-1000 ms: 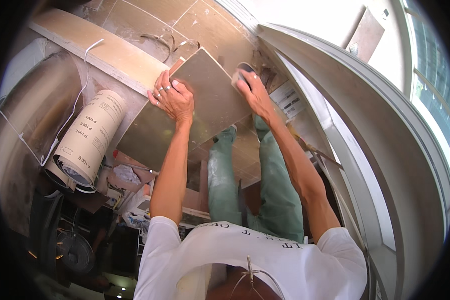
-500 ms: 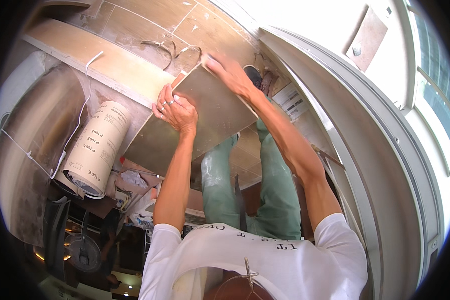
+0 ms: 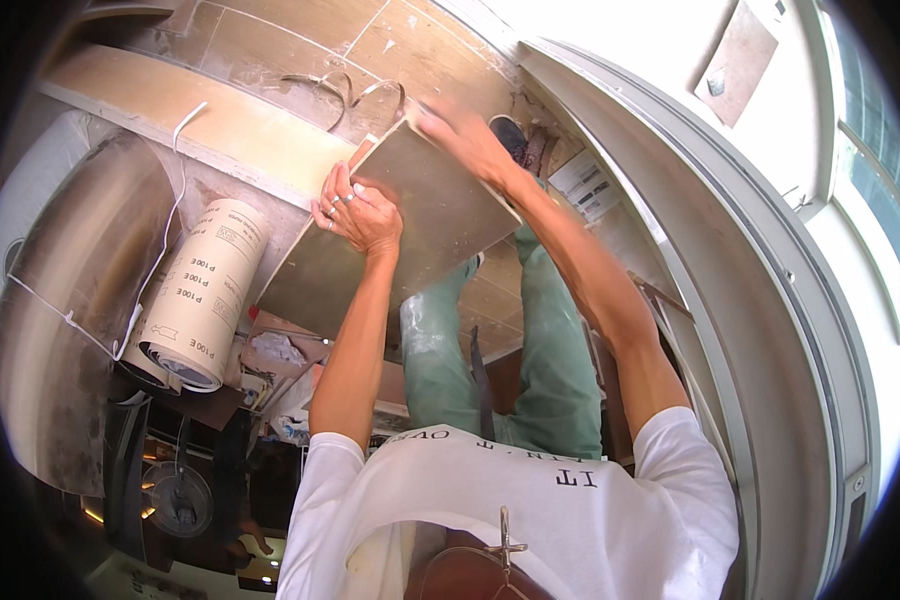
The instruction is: The person uses a utility knife to score and snap a rectangular sheet of material on a workbench. They repeat the cutting process on another sheet, then briefly handle a wallet and cash before returning to the workbench.
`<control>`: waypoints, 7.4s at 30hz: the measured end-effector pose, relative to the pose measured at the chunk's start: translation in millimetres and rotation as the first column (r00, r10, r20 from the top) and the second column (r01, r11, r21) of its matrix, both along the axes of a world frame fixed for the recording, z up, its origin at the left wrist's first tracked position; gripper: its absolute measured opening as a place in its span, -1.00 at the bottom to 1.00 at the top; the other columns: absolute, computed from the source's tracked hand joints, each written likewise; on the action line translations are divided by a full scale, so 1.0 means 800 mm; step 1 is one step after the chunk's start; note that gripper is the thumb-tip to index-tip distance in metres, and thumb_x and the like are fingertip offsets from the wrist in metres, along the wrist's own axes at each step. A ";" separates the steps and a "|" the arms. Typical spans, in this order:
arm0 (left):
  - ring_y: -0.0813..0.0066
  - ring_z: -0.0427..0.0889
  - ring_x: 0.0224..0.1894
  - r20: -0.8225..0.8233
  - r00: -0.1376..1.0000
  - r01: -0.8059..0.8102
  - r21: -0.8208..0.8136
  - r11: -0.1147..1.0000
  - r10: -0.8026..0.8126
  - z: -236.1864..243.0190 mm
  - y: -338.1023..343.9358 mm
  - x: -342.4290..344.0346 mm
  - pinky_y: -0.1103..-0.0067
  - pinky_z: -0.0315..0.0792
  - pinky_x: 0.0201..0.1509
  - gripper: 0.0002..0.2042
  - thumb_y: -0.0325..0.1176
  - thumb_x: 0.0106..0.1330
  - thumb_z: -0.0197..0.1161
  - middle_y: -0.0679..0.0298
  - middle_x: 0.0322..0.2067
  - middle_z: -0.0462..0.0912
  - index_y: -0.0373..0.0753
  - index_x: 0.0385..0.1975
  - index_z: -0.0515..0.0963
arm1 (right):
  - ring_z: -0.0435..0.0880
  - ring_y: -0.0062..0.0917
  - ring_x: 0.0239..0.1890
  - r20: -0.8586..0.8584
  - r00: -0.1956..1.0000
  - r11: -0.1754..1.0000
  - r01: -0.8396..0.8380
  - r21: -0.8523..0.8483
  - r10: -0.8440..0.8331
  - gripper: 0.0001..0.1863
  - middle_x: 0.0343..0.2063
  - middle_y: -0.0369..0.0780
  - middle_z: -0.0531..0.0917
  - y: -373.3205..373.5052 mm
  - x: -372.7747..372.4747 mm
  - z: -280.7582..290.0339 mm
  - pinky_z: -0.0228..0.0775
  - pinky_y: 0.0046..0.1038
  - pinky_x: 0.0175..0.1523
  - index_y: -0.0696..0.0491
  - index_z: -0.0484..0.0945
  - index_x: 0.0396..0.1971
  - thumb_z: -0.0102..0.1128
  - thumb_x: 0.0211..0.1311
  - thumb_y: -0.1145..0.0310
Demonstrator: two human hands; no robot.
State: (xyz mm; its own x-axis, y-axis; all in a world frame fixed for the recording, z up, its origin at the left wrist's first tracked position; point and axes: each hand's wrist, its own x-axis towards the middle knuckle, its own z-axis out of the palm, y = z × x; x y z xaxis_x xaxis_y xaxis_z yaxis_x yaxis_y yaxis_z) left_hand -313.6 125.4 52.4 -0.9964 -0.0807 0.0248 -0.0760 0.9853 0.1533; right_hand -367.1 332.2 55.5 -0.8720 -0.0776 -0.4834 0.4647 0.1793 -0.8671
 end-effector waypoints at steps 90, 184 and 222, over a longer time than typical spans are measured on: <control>0.29 0.45 0.17 0.000 1.000 0.006 0.036 0.999 -0.006 0.031 0.036 -0.004 0.13 -0.05 0.41 -0.66 -0.34 0.34 -0.10 0.25 0.07 0.54 -0.19 0.08 0.44 | 0.48 -0.21 0.20 0.113 0.993 0.999 -0.034 0.040 0.029 -0.47 0.08 -0.04 0.57 0.072 0.116 0.002 0.22 -0.30 0.30 0.19 0.48 0.12 -0.04 0.39 0.06; 0.22 0.54 -0.03 0.323 0.329 -0.572 0.816 -0.085 0.887 0.067 -0.421 0.320 0.34 0.43 0.05 -0.59 -0.30 0.34 0.20 0.03 -0.11 0.54 -0.37 0.09 0.32 | 0.32 -0.21 0.35 0.195 0.924 0.747 -0.380 0.546 0.328 -0.13 0.31 -0.05 0.38 0.078 0.118 0.013 0.09 -0.21 0.40 0.12 0.37 0.30 -0.15 0.31 -0.36; 0.18 0.54 -0.52 0.196 0.527 -0.541 0.828 0.148 0.827 0.396 0.159 0.268 0.37 0.42 -0.42 -0.70 -0.21 0.22 0.20 0.07 -0.50 0.53 -0.36 -0.28 0.47 | 0.01 -0.06 0.47 -0.574 0.246 0.448 -0.861 0.242 0.781 -0.30 0.40 0.12 0.10 -0.130 0.131 0.330 -0.14 -0.19 0.49 0.20 0.12 0.40 -0.34 0.54 -0.06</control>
State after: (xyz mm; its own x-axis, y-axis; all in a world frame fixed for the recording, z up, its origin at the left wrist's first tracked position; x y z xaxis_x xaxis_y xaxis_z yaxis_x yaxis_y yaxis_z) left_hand -99.3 252.9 369.1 -0.4650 -0.8495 -0.2494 -0.4726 0.0000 0.8813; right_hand -262.6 227.9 319.7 -0.3629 -0.9261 0.1033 -0.4270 0.0667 -0.9018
